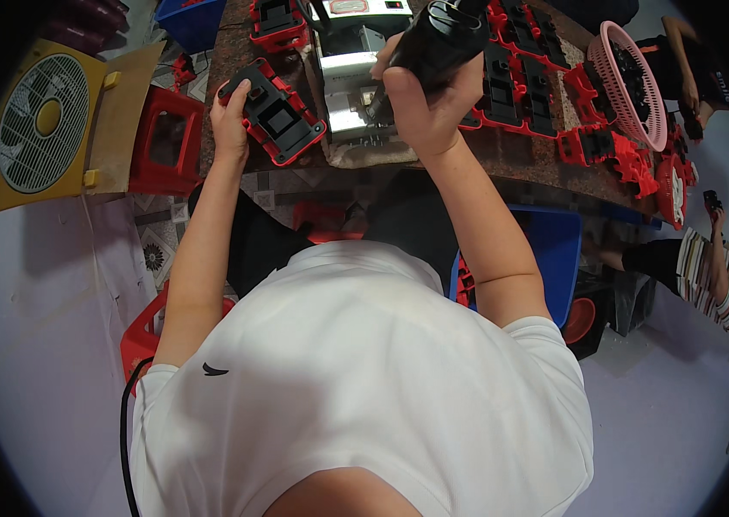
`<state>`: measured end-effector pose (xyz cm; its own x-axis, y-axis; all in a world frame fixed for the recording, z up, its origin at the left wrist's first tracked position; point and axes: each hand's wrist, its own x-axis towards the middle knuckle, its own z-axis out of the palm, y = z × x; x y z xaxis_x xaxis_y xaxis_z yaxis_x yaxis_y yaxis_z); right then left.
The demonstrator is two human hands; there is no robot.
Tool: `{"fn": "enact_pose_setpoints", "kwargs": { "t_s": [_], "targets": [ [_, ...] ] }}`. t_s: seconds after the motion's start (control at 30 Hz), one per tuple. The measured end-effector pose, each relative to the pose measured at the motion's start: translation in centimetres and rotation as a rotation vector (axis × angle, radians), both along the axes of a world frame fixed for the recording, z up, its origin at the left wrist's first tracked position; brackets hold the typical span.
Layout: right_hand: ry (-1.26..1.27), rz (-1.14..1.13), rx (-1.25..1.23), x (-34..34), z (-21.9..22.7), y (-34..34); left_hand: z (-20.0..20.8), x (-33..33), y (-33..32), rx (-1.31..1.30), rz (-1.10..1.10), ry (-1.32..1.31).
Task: Assembling components for red toy trucks at a factory workbench.
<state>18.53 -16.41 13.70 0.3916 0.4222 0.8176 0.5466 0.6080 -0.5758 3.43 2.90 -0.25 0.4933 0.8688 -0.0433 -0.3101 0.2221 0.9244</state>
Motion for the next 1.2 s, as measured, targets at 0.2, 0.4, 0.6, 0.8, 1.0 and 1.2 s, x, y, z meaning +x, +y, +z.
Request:
{"fn": "enact_pose_setpoints", "kwargs": {
  "t_s": [0.2,0.4,0.6,0.8,1.0,1.2],
  "targets": [
    [0.073,-0.064,-0.177,1.1,0.8,1.1,-0.2,0.1,0.0,0.012,0.04,-0.002],
    [0.402,0.127,-0.007,-4.9,4.2,2.7,-0.1,0.0,-0.1,0.056,0.08,0.039],
    [0.079,0.292,0.163,-5.5,1.6,5.5,-0.1,0.5,-0.3,0.065,0.066,0.02],
    [0.297,0.335,0.05,-8.1,1.3,5.5,-1.4,0.3,0.5,0.05,0.067,0.02],
    [0.045,0.318,-0.138,-8.1,1.1,6.3,0.0,0.5,-0.6,0.05,0.08,0.032],
    [0.315,0.418,-0.108,-6.9,0.7,5.2,-1.5,1.0,0.1,0.028,0.016,0.02]
  ]
}}
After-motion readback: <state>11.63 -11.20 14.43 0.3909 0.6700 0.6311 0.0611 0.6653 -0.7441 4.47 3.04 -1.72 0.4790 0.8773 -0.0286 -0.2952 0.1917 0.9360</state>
